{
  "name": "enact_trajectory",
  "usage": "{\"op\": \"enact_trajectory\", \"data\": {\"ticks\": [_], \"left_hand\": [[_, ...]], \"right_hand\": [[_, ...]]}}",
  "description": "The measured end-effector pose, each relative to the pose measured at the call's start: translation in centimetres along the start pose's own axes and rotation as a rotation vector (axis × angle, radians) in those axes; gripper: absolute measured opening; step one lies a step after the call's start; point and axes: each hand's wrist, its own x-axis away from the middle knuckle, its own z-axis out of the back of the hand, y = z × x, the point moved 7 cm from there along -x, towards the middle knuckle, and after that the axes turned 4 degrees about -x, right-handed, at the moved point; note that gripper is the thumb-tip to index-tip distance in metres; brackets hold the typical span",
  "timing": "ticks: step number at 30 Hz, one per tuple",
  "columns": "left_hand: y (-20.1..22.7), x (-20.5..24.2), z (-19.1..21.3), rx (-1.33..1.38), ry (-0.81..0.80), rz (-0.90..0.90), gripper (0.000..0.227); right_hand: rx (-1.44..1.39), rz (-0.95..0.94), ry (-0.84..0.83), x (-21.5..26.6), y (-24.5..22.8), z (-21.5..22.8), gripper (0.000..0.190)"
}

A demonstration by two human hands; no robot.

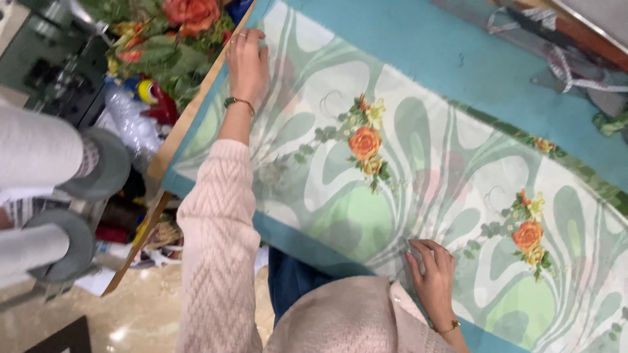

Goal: The person folds a large floral-patterned fabric on a table, aligning edges and smoothing the surface repeatedly. The fabric is folded in half lengthwise, then adjusted and smoothed multiple times to ensure even alignment.

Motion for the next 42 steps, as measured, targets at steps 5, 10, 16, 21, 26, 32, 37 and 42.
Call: {"op": "enact_trajectory", "data": {"ticks": [5,10,16,21,26,32,37,42], "left_hand": [[-3.0,-6.2,-6.6,-0.017,0.003,-0.067,0.027],[-4.2,-9.8,-9.4,-0.127,-0.075,-0.049,0.036],[-6.5,-10.5,-11.7,-0.098,-0.023,-0.179,0.019],[-7.1,-10.0,-10.9,0.042,-0.011,-0.236,0.023],[-7.1,-10.0,-9.8,0.135,-0.022,-0.217,0.026],[-4.6,-9.5,-6.7,0.205,0.083,-0.161,0.019],[1.0,-4.8,-8.5,-0.266,-0.023,-0.013,0.039],[10.1,2.5,-7.5,-0.279,-0.2,-0.197,0.06]], "right_hand": [[0.081,-0.032,-0.045,-4.7,3.8,0.4,0.03],[0.111,0.02,-0.004,-13.4,10.0,0.0,0.03],[0.045,-0.171,0.094,-22.5,19.9,0.8,0.026],[0.085,-0.258,0.055,-24.2,27.1,0.2,0.04],[0.039,-0.309,-0.024,-24.5,29.0,-0.9,0.014],[0.022,-0.278,0.05,-26.0,27.1,-1.1,0.011],[0.047,-0.16,0.11,-25.4,25.7,-0.2,0.011],[0.092,-0.153,0.14,-24.2,23.6,0.6,0.032]]}}
